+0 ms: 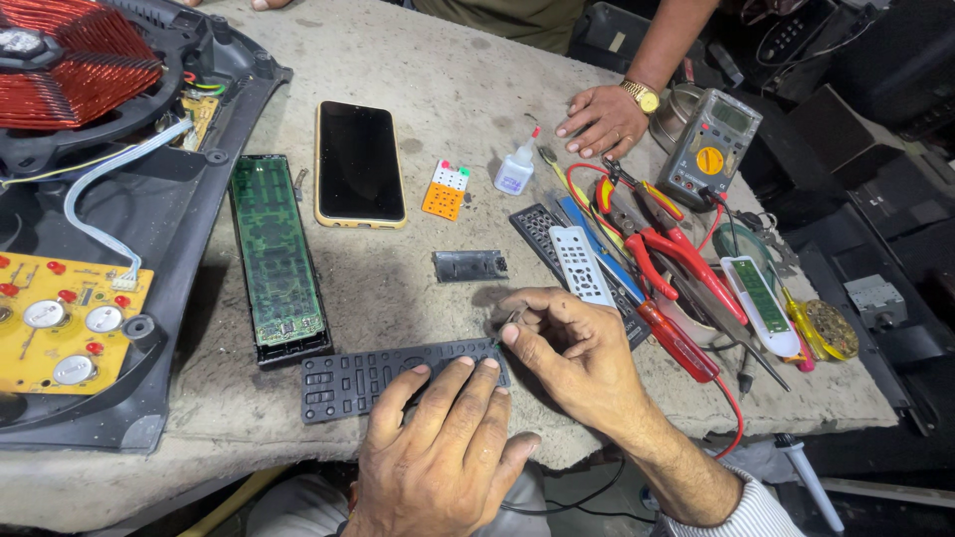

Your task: The person disassembles a black remote control, removes the battery cover, and uses a multimeter probe to test the circuit board. They then reassemble the remote, insert batteries, and press buttons to verify functionality.

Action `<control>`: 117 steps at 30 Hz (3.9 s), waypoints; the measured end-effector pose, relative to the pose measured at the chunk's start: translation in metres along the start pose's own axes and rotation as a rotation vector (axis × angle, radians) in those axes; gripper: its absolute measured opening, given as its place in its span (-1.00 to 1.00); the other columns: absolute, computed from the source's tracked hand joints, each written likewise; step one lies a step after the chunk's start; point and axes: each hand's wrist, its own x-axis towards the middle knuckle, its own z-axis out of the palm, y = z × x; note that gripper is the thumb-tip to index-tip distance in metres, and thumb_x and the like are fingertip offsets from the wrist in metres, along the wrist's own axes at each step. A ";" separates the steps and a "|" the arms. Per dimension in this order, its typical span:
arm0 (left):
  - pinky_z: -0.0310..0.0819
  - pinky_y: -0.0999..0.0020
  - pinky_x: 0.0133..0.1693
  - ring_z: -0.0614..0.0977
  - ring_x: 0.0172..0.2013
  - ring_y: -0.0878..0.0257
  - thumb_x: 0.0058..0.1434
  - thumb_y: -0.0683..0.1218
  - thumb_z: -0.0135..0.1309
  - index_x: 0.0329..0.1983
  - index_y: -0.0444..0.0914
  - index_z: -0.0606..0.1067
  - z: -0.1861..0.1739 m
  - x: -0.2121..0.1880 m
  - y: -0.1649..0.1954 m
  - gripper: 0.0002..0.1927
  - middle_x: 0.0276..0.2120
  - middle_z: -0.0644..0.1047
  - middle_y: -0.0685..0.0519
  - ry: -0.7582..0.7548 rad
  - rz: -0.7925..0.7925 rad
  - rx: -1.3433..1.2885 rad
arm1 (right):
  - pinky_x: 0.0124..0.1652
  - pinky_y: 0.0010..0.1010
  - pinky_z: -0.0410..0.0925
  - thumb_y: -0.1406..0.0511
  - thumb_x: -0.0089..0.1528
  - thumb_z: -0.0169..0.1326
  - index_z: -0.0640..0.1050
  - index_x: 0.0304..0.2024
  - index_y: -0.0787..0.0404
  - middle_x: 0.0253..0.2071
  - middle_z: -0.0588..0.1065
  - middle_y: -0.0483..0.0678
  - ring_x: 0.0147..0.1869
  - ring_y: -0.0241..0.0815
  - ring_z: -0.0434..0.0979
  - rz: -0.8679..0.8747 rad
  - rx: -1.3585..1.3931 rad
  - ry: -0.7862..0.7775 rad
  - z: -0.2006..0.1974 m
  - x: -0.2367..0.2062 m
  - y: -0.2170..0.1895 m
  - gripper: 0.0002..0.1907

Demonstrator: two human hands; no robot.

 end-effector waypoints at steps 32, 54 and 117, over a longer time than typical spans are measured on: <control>0.29 0.03 0.11 0.58 0.05 0.11 0.27 0.22 0.13 -0.12 -0.26 0.59 0.001 0.000 0.001 -0.54 0.00 0.60 -0.05 0.003 -0.004 0.020 | -0.28 -0.64 0.39 0.42 0.25 0.23 0.60 -0.01 0.32 -0.29 0.58 -0.19 -0.26 -0.51 0.47 -0.015 0.017 -0.017 -0.001 0.001 -0.005 -0.75; 0.30 0.04 0.10 0.58 0.05 0.11 0.28 0.22 0.12 -0.11 -0.26 0.59 0.002 0.000 0.001 -0.55 0.01 0.60 -0.04 0.007 -0.010 0.018 | -0.33 -0.62 0.32 0.42 0.24 0.23 0.59 0.01 0.30 -0.37 0.49 -0.22 -0.32 -0.50 0.40 0.011 0.106 0.000 -0.001 0.001 -0.001 -0.72; 0.30 0.07 0.11 0.58 0.06 0.11 0.26 0.22 0.15 -0.10 -0.26 0.59 0.004 -0.001 0.002 -0.53 0.01 0.60 -0.05 0.004 -0.019 0.010 | -0.38 -0.66 0.31 0.40 0.25 0.23 0.61 -0.04 0.29 -0.37 0.52 -0.24 -0.35 -0.54 0.39 0.019 0.014 -0.031 -0.002 0.004 -0.004 -0.78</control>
